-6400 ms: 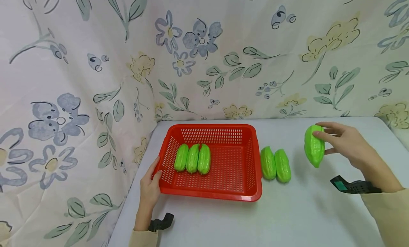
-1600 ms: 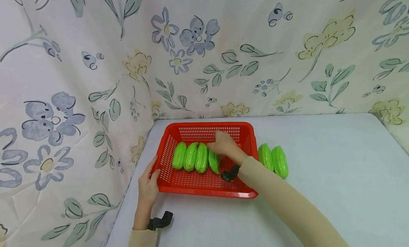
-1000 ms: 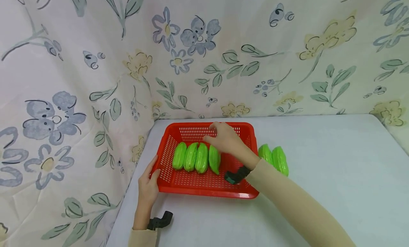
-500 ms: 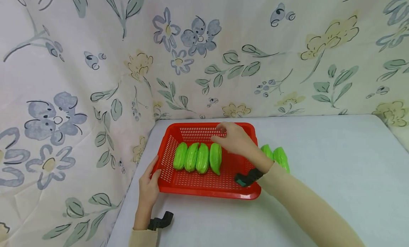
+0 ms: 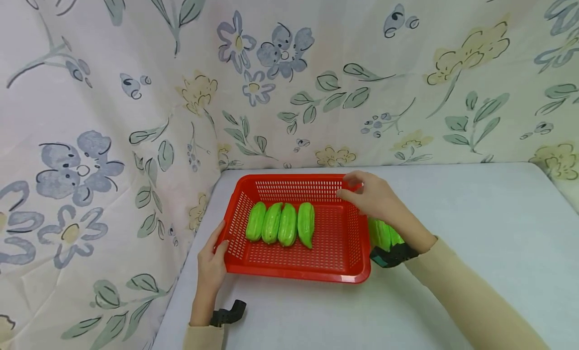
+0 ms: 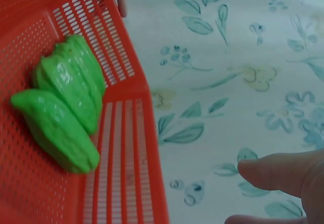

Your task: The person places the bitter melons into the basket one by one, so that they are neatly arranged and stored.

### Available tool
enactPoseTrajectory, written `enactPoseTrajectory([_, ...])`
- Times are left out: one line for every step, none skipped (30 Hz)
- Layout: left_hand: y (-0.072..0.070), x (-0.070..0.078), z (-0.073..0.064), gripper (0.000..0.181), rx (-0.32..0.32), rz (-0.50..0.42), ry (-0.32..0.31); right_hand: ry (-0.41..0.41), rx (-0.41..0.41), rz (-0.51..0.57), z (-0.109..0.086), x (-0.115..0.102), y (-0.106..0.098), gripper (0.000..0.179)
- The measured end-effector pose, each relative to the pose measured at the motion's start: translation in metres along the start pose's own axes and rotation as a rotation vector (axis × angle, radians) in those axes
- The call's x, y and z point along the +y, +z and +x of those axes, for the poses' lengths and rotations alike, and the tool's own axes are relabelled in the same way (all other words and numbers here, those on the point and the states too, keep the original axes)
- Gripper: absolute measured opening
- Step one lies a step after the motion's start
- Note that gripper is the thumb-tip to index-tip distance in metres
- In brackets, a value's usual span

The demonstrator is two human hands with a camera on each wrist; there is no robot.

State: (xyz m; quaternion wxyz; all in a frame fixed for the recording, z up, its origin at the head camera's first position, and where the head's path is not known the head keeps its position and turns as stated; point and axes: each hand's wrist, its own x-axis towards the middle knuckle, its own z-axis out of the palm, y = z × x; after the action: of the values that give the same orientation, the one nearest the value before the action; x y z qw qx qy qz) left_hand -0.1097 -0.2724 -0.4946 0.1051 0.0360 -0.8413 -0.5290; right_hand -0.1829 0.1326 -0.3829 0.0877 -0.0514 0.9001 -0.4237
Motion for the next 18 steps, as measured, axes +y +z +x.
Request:
enactPoseTrajectory([0.0,0.0,0.0,0.051,0.0,0.003,-0.002,0.002,0.005,-0.001,-0.002,0.004,-0.004,0.055])
enactPoseTrajectory([0.0,0.0,0.0,0.051,0.0,0.006,-0.002,0.006,0.012,-0.004,-0.004,0.008,-0.008,0.055])
enactPoseTrajectory([0.0,0.0,0.0,0.051,0.001,0.009,-0.002,0.011,0.015,-0.006,-0.005,0.012,-0.012,0.055])
enactPoseTrajectory([0.0,0.001,0.0,0.051,0.002,0.012,-0.002,0.013,0.021,-0.011,-0.008,0.016,-0.016,0.056])
enactPoseTrajectory([0.0,0.001,0.0,0.05,0.004,0.014,-0.001,0.016,0.023,-0.013,-0.01,0.02,-0.02,0.056])
enactPoseTrajectory([-0.001,0.001,-0.001,0.05,0.005,0.015,-0.001,0.018,0.027,-0.019,-0.012,0.023,-0.024,0.057])
enactPoseTrajectory([-0.001,0.001,-0.001,0.05,0.005,0.013,-0.001,0.021,0.03,-0.023,-0.014,0.027,-0.027,0.057])
enactPoseTrajectory([0.0,0.001,-0.001,0.05,0.004,0.009,0.001,0.024,0.032,-0.023,-0.016,0.03,-0.031,0.058])
enactPoseTrajectory([0.0,0.001,0.0,0.05,0.002,0.006,0.001,0.024,0.034,-0.027,-0.018,0.034,-0.034,0.058])
enactPoseTrajectory([0.0,0.001,0.0,0.05,0.001,0.004,0.0,0.025,0.038,-0.035,-0.02,0.038,-0.037,0.059])
enactPoseTrajectory([0.0,0.001,0.0,0.05,0.0,0.003,-0.001,0.026,0.04,-0.04,-0.022,0.042,-0.041,0.059])
enactPoseTrajectory([0.0,0.001,-0.001,0.05,0.0,0.005,-0.003,0.027,0.043,-0.044,-0.024,0.046,-0.044,0.06])
enactPoseTrajectory([0.0,0.001,-0.001,0.05,-0.002,0.007,-0.005,0.032,0.045,-0.05,-0.025,0.05,-0.047,0.061])
enactPoseTrajectory([0.0,0.002,-0.001,0.051,-0.002,0.012,-0.006,0.036,0.047,-0.058,-0.026,0.054,-0.049,0.062])
enactPoseTrajectory([0.0,0.002,-0.001,0.051,-0.003,0.017,-0.008,0.043,0.049,-0.064,-0.028,0.057,-0.052,0.062])
enactPoseTrajectory([0.0,0.002,0.0,0.051,-0.002,0.021,-0.008,0.05,0.051,-0.069,-0.029,0.061,-0.054,0.063])
enactPoseTrajectory([0.0,0.003,0.0,0.051,-0.002,0.024,-0.01,0.052,0.053,-0.071,-0.029,0.064,-0.056,0.062])
enactPoseTrajectory([-0.001,0.003,0.0,0.051,-0.003,0.026,-0.011,0.059,0.053,-0.074,-0.029,0.067,-0.057,0.063])
